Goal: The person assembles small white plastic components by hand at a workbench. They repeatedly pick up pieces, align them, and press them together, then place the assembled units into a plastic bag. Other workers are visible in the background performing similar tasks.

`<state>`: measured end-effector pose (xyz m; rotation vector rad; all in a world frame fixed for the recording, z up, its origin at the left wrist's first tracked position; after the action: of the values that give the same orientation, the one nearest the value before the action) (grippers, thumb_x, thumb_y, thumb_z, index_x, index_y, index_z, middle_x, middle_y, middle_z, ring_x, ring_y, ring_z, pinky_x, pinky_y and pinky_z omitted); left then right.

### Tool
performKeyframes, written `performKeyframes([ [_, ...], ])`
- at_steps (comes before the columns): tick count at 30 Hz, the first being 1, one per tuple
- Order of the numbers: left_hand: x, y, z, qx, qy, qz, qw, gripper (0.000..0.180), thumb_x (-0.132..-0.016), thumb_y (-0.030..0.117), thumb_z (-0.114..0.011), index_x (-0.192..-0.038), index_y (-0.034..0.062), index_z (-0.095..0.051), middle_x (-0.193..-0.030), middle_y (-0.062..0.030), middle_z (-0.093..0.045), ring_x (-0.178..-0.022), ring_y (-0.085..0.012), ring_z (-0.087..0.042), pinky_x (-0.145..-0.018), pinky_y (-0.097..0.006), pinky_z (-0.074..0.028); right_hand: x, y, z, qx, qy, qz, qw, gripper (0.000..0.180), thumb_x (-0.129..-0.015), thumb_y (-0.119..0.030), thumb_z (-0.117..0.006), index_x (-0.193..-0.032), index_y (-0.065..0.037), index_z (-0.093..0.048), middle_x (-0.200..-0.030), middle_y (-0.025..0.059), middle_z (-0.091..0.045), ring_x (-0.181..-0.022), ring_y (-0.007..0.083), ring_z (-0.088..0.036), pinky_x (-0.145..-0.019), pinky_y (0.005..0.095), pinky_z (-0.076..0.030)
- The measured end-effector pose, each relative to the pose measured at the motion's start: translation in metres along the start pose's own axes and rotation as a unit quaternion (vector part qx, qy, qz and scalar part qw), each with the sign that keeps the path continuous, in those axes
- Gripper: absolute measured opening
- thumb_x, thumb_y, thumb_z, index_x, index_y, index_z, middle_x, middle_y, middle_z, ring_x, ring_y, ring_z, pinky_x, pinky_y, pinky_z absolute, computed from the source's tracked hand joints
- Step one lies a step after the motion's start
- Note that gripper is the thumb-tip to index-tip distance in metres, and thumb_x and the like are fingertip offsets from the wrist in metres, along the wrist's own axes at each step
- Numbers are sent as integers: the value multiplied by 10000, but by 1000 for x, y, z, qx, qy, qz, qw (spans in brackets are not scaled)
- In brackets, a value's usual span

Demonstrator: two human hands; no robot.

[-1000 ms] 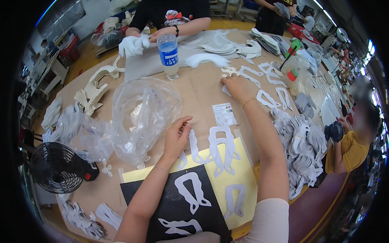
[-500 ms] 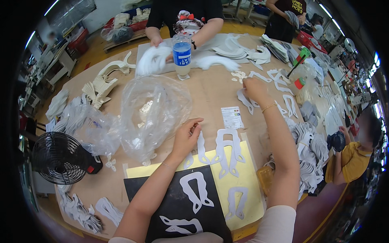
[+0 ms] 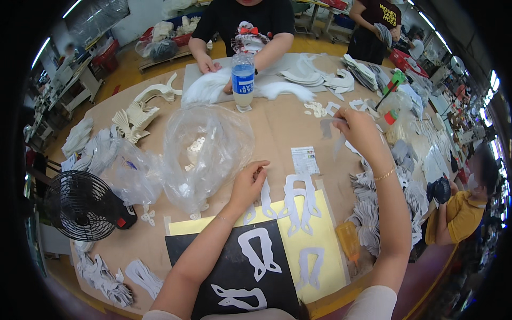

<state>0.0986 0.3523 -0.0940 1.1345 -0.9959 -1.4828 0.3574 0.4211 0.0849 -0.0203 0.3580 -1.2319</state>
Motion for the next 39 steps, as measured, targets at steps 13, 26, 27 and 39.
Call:
performKeyframes([
  [13,1,0,1,4,13,-26,1000,262,-941,94,-581,-1176,15,-668,-908,-105,-664,-719,-156,-571,-672,-284,-474,50,-66,26,-179,-111,-22,977,124,-950,-87,-636,-974,29,-671,-740,32,-654,-671,78,-599,-609,239,-479],
  [26,2,-3,6,6,15,-8,1000,256,-936,115,-577,-1166,41,-662,-978,-144,-673,-734,-245,-640,-701,-345,-512,24,-9,-8,-149,-231,-65,959,166,-922,-135,-649,-1020,-7,-690,-782,92,-660,-688,187,-617,-650,309,-484],
  [27,3,-2,6,9,12,-6,1000,255,-936,116,-575,-1164,41,-662,-981,-146,-672,-736,-249,-640,-702,-347,-512,20,10,-23,-135,-256,-68,955,188,-918,-147,-658,-1043,-11,-693,-827,99,-673,-709,194,-633,-672,308,-498],
  [39,1,-7,-2,-5,29,-59,998,268,-920,81,-570,-1163,24,-666,-985,-164,-684,-704,-232,-640,-679,-329,-518,-88,-143,-104,-168,-102,195,961,282,-947,-272,-637,-1100,-45,-699,-1098,147,-670,-961,305,-663,-847,363,-520],
])
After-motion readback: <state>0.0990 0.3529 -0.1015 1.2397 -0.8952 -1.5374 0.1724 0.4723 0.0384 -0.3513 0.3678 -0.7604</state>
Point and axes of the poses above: each hand's wrist, its own x-axis away from the middle knuckle, its own z-axis out of the back of the hand, y = z × x, the point moved 2 cm from there along -x, towards the middle knuckle
